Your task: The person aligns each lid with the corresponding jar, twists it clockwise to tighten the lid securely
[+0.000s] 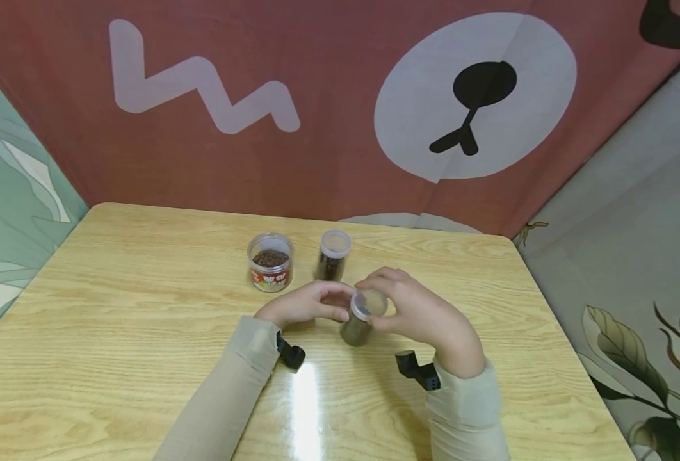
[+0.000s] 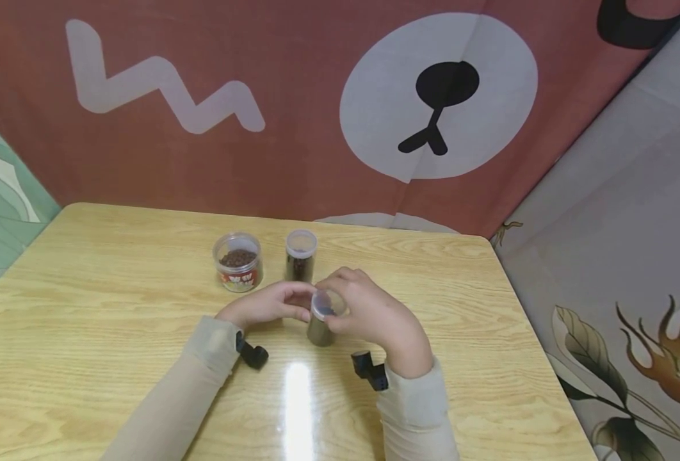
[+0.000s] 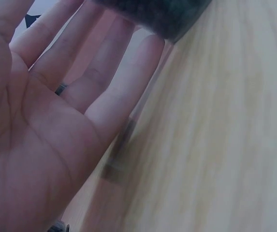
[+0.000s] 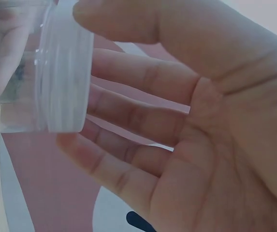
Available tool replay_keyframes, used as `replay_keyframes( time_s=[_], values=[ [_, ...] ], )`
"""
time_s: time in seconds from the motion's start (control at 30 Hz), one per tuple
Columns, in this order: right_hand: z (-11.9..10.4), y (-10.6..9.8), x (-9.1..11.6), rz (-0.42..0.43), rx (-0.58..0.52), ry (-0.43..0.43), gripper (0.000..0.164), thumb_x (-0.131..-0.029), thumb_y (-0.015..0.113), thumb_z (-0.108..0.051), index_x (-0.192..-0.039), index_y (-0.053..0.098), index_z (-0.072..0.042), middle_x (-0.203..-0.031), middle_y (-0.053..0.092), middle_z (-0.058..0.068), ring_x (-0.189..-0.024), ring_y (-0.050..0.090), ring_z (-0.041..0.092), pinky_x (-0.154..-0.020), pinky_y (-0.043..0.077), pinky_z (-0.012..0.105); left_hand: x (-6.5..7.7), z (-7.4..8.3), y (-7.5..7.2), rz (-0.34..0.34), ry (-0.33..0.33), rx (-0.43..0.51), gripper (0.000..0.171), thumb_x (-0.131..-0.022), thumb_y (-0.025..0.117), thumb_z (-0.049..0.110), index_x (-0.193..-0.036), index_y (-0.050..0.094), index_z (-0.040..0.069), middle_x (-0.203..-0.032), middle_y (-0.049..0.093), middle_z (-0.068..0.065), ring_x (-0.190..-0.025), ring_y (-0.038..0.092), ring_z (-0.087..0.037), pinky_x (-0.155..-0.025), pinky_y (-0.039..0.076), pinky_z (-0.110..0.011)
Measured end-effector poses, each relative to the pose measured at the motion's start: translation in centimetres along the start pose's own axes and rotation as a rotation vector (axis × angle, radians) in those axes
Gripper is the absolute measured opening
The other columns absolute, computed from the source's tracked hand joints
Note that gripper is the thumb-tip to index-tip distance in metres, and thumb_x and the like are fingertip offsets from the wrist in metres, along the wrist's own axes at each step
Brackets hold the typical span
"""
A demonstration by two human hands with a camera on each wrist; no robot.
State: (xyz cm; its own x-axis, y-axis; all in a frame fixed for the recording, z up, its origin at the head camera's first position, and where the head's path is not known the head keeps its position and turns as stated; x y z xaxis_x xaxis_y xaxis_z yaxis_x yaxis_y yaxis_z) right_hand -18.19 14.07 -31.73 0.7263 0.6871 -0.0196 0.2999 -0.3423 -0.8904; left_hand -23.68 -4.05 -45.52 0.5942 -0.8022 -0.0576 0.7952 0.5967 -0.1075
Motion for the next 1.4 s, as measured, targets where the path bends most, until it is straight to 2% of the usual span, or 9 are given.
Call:
replay_keyframes(
  time_s=[0.53,0.67,0.77,0.87,1.03,1.17,1.4],
  values=[
    [0.3,0.0,-0.2,0.015,-0.027,0.009,0.039,-0.087,0.078,-0.007,-0.123,0.067,0.002,-0.116,0.064,0.013,-0.107,0.062,0.03,-0.093,0.054,0.045,0.3,0.4,0.0,0.003,0.006,-0.003,0.046,-0.098,0.068,0.012,-0.141,0.055,0.0,-0.138,0.061,-0.013,-0.131,0.055,-0.025,-0.109,0.045,-0.037],
    [0.7,-0.1,0.0,0.009,-0.05,0.01,0.045,-0.087,0.081,-0.013,-0.127,0.065,0.001,-0.119,0.064,0.011,-0.106,0.063,0.027,-0.091,0.054,0.044,0.3,0.5,0.1,0.008,0.001,-0.016,0.045,-0.098,0.068,0.01,-0.141,0.055,0.0,-0.138,0.061,-0.014,-0.13,0.056,-0.026,-0.108,0.046,-0.038],
    [1.4,-0.4,0.5,-0.005,-0.104,0.06,0.056,-0.085,0.084,-0.018,-0.134,0.06,-0.001,-0.122,0.062,0.011,-0.105,0.062,0.026,-0.091,0.055,0.045,0.3,0.6,0.1,0.013,-0.003,-0.017,0.045,-0.098,0.068,0.008,-0.14,0.055,-0.001,-0.138,0.061,-0.015,-0.13,0.056,-0.026,-0.108,0.046,-0.038],
    [2.4,-0.7,1.0,-0.037,-0.173,0.153,0.065,-0.084,0.086,-0.02,-0.139,0.055,-0.001,-0.126,0.06,0.015,-0.106,0.062,0.03,-0.093,0.054,0.047,0.2,0.6,0.2,0.018,-0.008,-0.006,0.045,-0.097,0.068,0.007,-0.139,0.056,-0.001,-0.137,0.062,-0.015,-0.13,0.056,-0.027,-0.109,0.045,-0.038],
    [4.0,-0.7,1.2,-0.093,-0.261,0.29,0.064,-0.084,0.085,-0.018,-0.136,0.052,0.001,-0.127,0.058,0.019,-0.107,0.062,0.033,-0.094,0.053,0.051,0.2,0.6,0.4,0.037,-0.024,0.015,0.045,-0.096,0.07,0.007,-0.138,0.056,-0.002,-0.136,0.062,-0.016,-0.129,0.057,-0.028,-0.108,0.046,-0.039],
    [4.8,-0.2,0.9,-0.114,-0.334,0.299,0.056,-0.084,0.084,-0.015,-0.129,0.054,0.001,-0.125,0.058,0.017,-0.106,0.062,0.031,-0.094,0.054,0.051,0.1,0.5,0.4,0.069,-0.036,0.013,0.044,-0.096,0.07,0.008,-0.137,0.057,-0.001,-0.136,0.062,-0.015,-0.13,0.057,-0.028,-0.107,0.047,-0.037],
    [5.0,0.3,0.4,-0.135,-0.414,0.277,0.05,-0.084,0.084,-0.011,-0.123,0.054,-0.004,-0.118,0.061,0.009,-0.107,0.062,0.028,-0.089,0.057,0.04,-0.3,0.6,0.6,0.129,-0.016,0.008,0.043,-0.097,0.069,0.008,-0.137,0.056,0.0,-0.135,0.061,-0.015,-0.127,0.059,-0.029,-0.101,0.052,-0.035]
  ],
)
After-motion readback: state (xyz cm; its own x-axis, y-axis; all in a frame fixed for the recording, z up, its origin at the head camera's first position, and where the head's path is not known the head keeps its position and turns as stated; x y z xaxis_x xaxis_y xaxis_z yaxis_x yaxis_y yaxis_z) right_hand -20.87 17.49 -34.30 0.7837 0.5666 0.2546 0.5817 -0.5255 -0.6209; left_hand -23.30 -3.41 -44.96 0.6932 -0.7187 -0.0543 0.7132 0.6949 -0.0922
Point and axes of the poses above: each hand's wrist, its own x-axis away from the middle knuckle, its own y-axis out of the palm, z = x × y, the point moved 3 cm from there along -x, towards the middle knuckle
